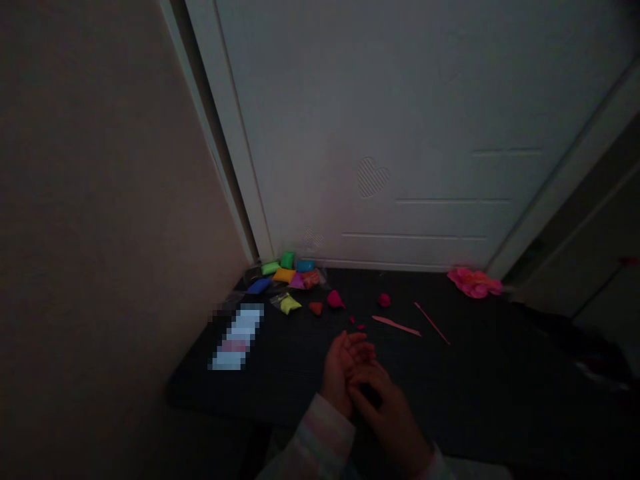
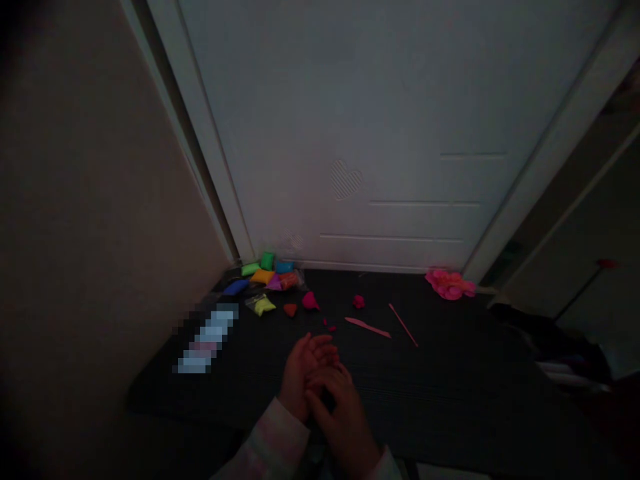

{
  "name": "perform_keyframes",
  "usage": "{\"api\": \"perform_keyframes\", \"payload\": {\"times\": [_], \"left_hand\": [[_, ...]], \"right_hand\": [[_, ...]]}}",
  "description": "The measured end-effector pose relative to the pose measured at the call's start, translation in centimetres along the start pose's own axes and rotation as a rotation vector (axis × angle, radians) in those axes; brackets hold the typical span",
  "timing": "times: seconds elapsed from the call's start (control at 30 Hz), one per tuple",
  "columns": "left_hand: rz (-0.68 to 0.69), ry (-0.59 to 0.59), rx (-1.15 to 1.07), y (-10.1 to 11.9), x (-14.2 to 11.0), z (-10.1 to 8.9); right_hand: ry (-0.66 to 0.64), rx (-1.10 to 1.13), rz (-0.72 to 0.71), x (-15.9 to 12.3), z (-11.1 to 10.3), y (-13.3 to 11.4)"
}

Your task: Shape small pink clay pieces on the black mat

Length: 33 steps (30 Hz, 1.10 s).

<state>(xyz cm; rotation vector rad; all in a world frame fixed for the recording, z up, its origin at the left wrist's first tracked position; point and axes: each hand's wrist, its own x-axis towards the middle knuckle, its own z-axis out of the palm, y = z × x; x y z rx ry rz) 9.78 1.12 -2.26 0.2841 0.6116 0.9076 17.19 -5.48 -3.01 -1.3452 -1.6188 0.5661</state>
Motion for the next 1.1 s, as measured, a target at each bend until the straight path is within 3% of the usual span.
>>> {"api": "perform_keyframes", "payload": {"times": [0.13,0.27,0.4,0.5,0.63,0.77,1.1], "left_hand": [[0.022,0.077,-0.026,0.1,-0.3,0.4],[0.039,0.112,-0.082,0.1,-0.5,0.6],[0.028,0.109,-0.104,0.1,-0.5,0.7],[0.021,0.12,-0.1,0.2,-0.6,0.7],[0.026,0.134,-0.109,0.2,-0.6,0.8],[0.02,0.142,-0.107,0.2,-0.7,0.8],[0.029,0.165,-0.083,0.1,-0.6,1.0]], "right_hand": [[0.062,0.124,0.078,-0.2,-0.4,0.3],[0.067,0.122,0.114,0.4,-2.5,0.6],[0.089,-0.025,0.065,3.1,-5.5,0.8],[0.104,-0.106,0.008,5.7,-6.6,1.9],[0.095,-0.147,0.006,7.9,-6.2,4.5],[0.056,-0.206,0.007,7.8,-5.6,6.5],[-0.036,-0.307,0.011,7.5,-5.6,7.1]]}}
